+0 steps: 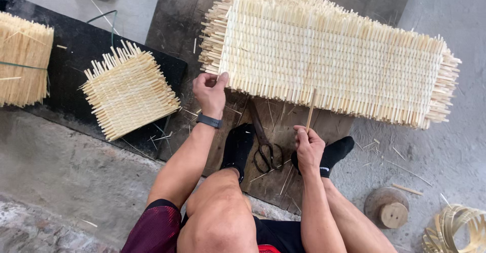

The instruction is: The person cuts woven bamboo sheets into smaller rectangular sections using large shears, handling the sheets and a guide stick by hand.

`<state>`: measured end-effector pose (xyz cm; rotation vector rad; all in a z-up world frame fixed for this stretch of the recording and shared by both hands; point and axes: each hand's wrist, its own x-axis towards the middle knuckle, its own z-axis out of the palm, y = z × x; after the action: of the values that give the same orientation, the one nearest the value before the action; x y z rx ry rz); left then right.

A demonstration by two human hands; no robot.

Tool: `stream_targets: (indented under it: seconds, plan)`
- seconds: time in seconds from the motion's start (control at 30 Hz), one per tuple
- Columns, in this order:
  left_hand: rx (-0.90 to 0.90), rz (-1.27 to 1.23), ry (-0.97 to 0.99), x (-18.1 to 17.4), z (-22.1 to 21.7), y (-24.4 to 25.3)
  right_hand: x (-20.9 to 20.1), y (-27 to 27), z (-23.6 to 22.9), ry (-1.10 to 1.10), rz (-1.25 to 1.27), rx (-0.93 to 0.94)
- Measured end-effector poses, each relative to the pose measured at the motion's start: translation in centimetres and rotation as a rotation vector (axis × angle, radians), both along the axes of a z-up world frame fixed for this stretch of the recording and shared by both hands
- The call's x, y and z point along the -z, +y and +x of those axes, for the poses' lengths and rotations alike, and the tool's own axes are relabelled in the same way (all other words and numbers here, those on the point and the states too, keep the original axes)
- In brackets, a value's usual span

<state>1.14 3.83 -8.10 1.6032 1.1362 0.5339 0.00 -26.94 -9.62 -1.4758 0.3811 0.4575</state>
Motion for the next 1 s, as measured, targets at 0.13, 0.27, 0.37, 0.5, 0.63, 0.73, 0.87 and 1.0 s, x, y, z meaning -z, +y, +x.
stream_targets:
  seconds: [0.13,0.27,0.37,0.5,0.63,0.73,0.87,1.0]
  plan:
    - [0.107,0.435,-0.058,-1.9,-0.5,-0.9,-0.6,0.6,0.5,0.032,0.009,-0.052]
    - [0.119,0.479,-0.032,-2.6,-0.4,-0.8,0.1,0.4,0.6,0.024,0.018,-0.049]
    - [0.084,0.872,-0.019,-3.3,0.0,-2.2,1.6,-0.4,0.2,0.042,0.102,-0.044]
    - [0.493,0.115,-0.316,-8.5,0.5,-6.2,1.1,-1.3,1.0,-0.017,0.226,-0.025]
    - [0.815,-0.292,-0.883,-15.2,-2.1,-8.4,-4.4,-2.7,4.3,-0.014,0.947,-0.059]
    - [0.718,-0.659,-0.929,-14.7,-1.6,-7.5,-7.9,-5.2,6.4,-0.272,0.764,0.247]
    - [0.325,-0.868,-0.664,-9.5,-1.2,-5.4,-7.7,-12.0,8.6,-0.185,0.832,0.641]
    - [0.253,-0.752,-0.566,-3.9,-1.3,-4.2,-3.6,-14.6,9.6,-0.372,0.794,0.224]
